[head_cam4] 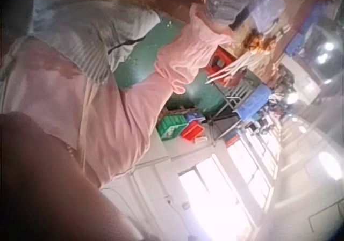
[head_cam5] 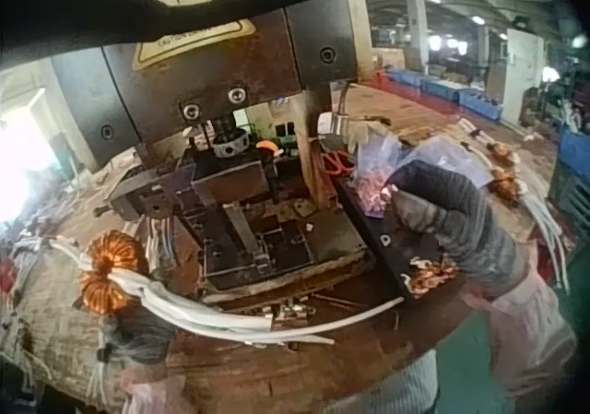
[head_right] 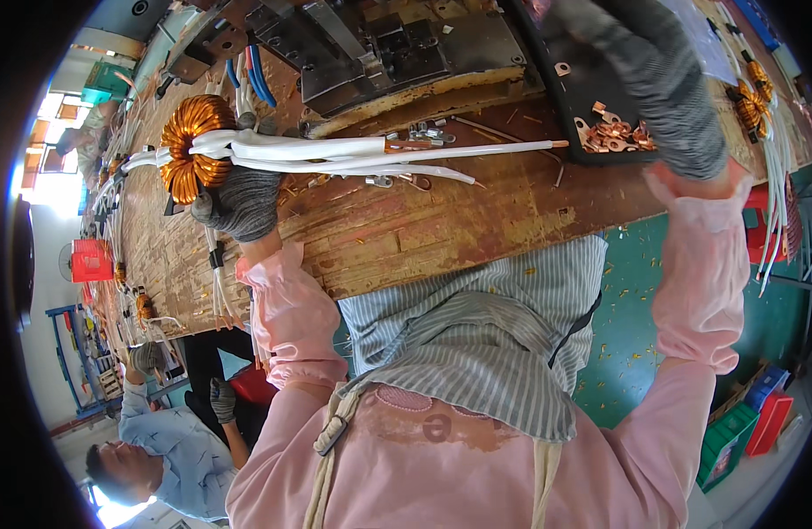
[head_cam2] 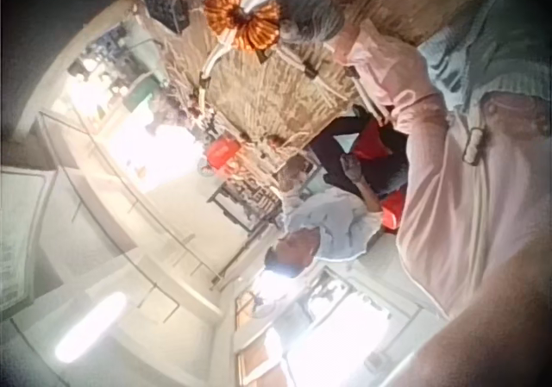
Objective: Assembling induction coils by crimping copper terminals onto the wire ends using an industrial press.
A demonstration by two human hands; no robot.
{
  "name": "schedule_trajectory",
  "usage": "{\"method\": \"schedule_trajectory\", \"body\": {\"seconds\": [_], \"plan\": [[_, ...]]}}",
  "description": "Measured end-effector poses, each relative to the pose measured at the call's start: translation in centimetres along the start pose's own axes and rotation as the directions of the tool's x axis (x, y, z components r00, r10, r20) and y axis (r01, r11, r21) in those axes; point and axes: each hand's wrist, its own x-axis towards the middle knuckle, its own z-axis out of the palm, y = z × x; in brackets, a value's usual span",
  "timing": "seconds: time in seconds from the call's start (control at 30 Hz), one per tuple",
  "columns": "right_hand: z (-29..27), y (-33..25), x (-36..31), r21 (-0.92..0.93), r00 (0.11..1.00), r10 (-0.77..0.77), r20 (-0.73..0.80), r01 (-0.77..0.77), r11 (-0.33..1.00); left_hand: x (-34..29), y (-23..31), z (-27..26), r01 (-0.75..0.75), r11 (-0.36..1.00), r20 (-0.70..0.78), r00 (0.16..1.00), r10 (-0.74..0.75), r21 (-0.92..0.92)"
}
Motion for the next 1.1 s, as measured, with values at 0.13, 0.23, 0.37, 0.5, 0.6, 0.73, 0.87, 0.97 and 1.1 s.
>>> {"method": "schedule_trajectory", "body": {"seconds": [0.13, 0.23, 0.37, 0.5, 0.6, 0.73, 0.87, 0.97, 1.1], "plan": [[4.1, 2.1, 0.5, 0.095, 0.99, -0.045, 0.135, 0.032, 0.995, 0.3, -0.2, 0.8, -0.036, 0.998, -0.035, 0.999, 0.037, 0.043], [7.1, 2.7, -1.0, 0.098, 0.977, 0.122, 0.172, -0.14, 0.985, 0.3, -0.2, 0.7, -0.075, 0.996, -0.024, 0.997, 0.076, 0.055], [7.9, 3.9, -4.4, -0.027, 0.989, -0.082, 0.12, 0.086, 0.996, 0.4, -0.6, 1.3, -0.014, 0.987, 0.125, 0.992, 0.034, -0.159], [10.6, 5.7, -7.3, 0.316, 0.989, 0.078, 0.124, -0.114, 0.942, 0.5, -0.7, 2.5, -0.104, 0.994, 0.0, 0.995, 0.104, 0.033], [11.6, 5.8, -6.7, 0.436, 0.992, 0.116, -0.052, -0.082, 0.896, 0.5, -0.3, 1.9, -0.136, 0.99, 0.005, 0.991, 0.136, -0.029], [9.5, 4.8, -5.5, 0.288, 0.993, 0.015, -0.113, 0.018, 0.958, 0.5, -0.5, 1.3, -0.156, 0.973, -0.034, 0.988, 0.153, -0.168], [6.1, 3.3, -4.8, 0.195, 1.0, 0.011, -0.023, -0.006, 0.981, 0.7, -0.6, 1.1, -0.128, 0.98, 0.03, 0.99, 0.134, -0.154], [3.7, 0.9, -4.0, -0.148, 0.997, -0.023, 0.07, 0.033, 0.988, 0.4, -0.1, 2.0, -0.154, 0.985, -0.077, 0.984, 0.16, 0.076], [2.4, -0.8, -2.3, -0.544, 0.873, -0.376, 0.31, 0.487, 0.683, 0.6, -0.7, 1.1, -0.045, 0.969, 0.084, 0.994, 0.068, -0.244]]}}
